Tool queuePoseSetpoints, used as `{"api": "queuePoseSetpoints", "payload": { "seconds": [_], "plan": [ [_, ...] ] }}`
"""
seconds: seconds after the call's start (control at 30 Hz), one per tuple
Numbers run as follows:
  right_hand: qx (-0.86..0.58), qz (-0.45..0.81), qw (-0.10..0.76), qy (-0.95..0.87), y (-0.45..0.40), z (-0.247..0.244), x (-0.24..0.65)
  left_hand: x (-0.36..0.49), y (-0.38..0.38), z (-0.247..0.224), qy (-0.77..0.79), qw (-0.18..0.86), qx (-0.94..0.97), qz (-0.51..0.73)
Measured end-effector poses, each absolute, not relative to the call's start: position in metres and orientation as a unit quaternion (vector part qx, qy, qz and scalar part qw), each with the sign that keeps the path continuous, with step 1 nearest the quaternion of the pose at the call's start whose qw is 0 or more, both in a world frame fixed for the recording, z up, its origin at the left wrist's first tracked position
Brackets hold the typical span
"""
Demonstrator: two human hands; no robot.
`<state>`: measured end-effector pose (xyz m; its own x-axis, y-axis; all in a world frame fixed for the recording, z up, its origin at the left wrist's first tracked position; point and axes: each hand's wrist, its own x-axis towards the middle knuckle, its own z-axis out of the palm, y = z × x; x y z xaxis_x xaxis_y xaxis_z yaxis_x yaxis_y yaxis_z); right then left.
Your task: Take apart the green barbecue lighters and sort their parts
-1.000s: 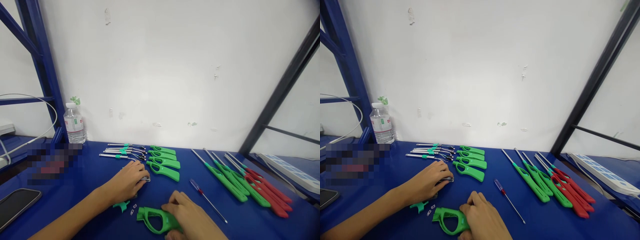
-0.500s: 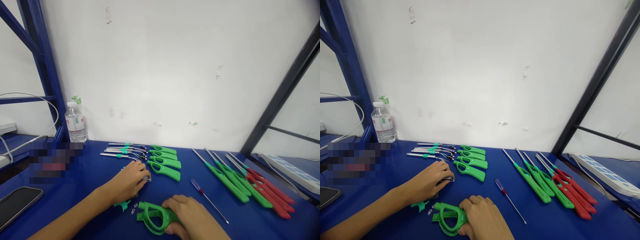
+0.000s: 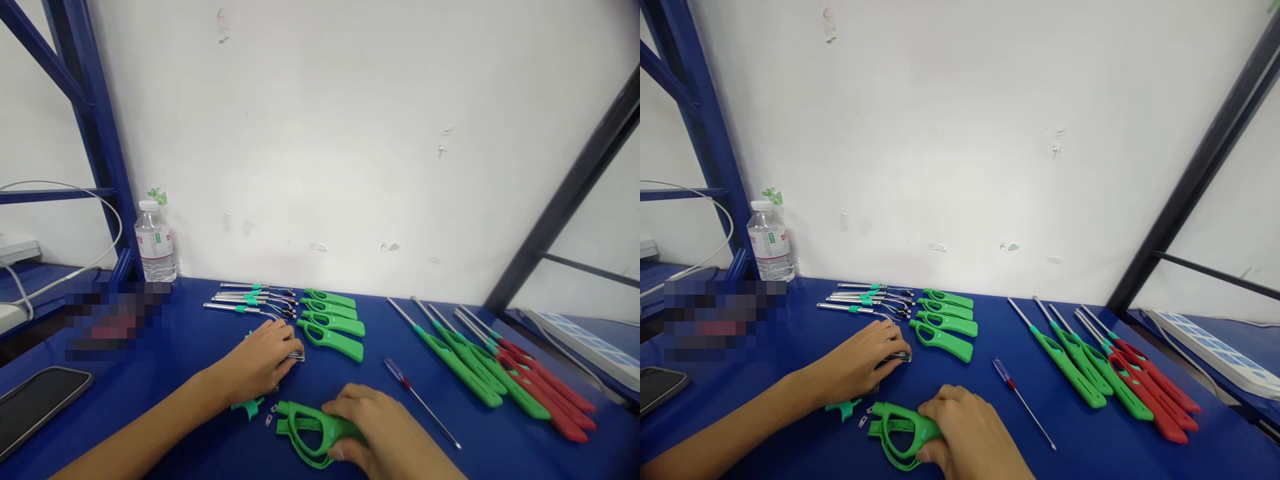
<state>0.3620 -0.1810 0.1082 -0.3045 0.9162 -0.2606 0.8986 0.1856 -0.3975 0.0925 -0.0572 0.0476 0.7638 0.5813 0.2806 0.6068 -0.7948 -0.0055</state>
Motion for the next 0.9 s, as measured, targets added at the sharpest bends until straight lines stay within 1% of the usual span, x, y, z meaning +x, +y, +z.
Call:
{"api": "queuePoseSetpoints", "payload": {
  "seconds": [0.17,0.5,0.6,0.7,0.83,0.9],
  "plan": [
    [-0.597,0.264,-0.009,-0.757,-0.182,0.117,0.36,0.092,-0.057,0.047,-0.318,0.047,-0.936,-0.14],
    [-0.641,0.198,-0.029,-0.741,-0.179,0.114,0.369,0.091,-0.057,0.044,-0.31,0.033,-0.937,-0.157],
    [-0.638,0.187,-0.024,-0.747,-0.179,0.117,0.373,0.09,-0.058,0.045,-0.307,0.026,-0.938,-0.162],
    [-0.628,0.174,0.0,-0.758,-0.18,0.116,0.381,0.091,-0.058,0.046,-0.306,0.021,-0.938,-0.164],
    [-0.618,0.144,0.01,-0.773,-0.178,0.099,0.396,0.09,-0.057,0.046,-0.302,0.013,-0.939,-0.166],
    [-0.607,0.116,0.033,-0.786,-0.177,0.087,0.401,0.09,-0.057,0.046,-0.3,0.011,-0.939,-0.167]
  ]
}}
